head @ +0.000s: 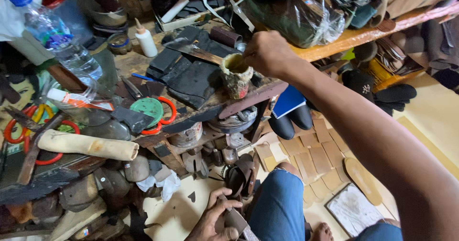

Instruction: The person is sewing a brown sandal using a needle and thread. They repeatedly push the needle through the sandal strap and pull the thread to stitch the material together.

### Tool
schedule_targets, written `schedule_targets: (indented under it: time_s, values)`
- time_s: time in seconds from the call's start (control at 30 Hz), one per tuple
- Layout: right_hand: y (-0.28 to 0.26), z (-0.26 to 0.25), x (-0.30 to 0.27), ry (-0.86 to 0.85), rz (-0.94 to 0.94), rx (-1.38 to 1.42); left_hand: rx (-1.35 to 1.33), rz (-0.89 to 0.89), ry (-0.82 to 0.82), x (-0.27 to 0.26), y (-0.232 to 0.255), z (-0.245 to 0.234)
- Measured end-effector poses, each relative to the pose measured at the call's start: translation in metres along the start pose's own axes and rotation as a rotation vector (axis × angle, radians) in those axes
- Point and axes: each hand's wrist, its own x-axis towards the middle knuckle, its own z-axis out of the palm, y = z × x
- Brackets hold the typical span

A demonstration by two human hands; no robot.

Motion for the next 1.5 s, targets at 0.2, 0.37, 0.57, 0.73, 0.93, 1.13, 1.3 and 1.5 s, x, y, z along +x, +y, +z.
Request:
schedule_targets:
  time_s: [0.2, 0.37, 0.57, 0.73, 0.93, 1.13, 1.3, 1.5]
  values:
    - [-0.047, -0.009, 0.051, -0.592, 0.529, -0.017, 0.04, -0.14, -0.129, -0.001, 0.004, -0.018]
    - [-0.032, -0.063, 0.053, -0.354, 0.444, 0.049, 0.078, -0.043, -0.062, -0.005, 0.001, -0.017]
    - [-0.013, -0.08, 0.015, -0.099, 0.204, 0.049, 0.092, -0.106, -0.187, 0.003, 0.006, -0.028]
    - [-0.003, -0.055, -0.01, -0.045, 0.166, 0.103, 0.124, -0.06, -0.251, 0.01, 0.013, -0.029]
    - [0.005, -0.049, -0.028, 0.019, 0.104, 0.056, 0.173, -0.073, -0.251, 0.013, 0.014, -0.024]
    - [-0.007, -0.055, -0.031, 0.065, 0.171, 0.108, 0.183, -0.103, -0.252, 0.015, 0.012, -0.024]
    - [-0.015, -0.053, -0.036, 0.153, 0.325, 0.209, 0.191, -0.132, -0.235, 0.014, 0.005, -0.024]
    - [-0.023, -0.062, -0.062, 0.18, 0.397, 0.373, 0.186, 0.018, -0.227, 0.015, -0.004, -0.023]
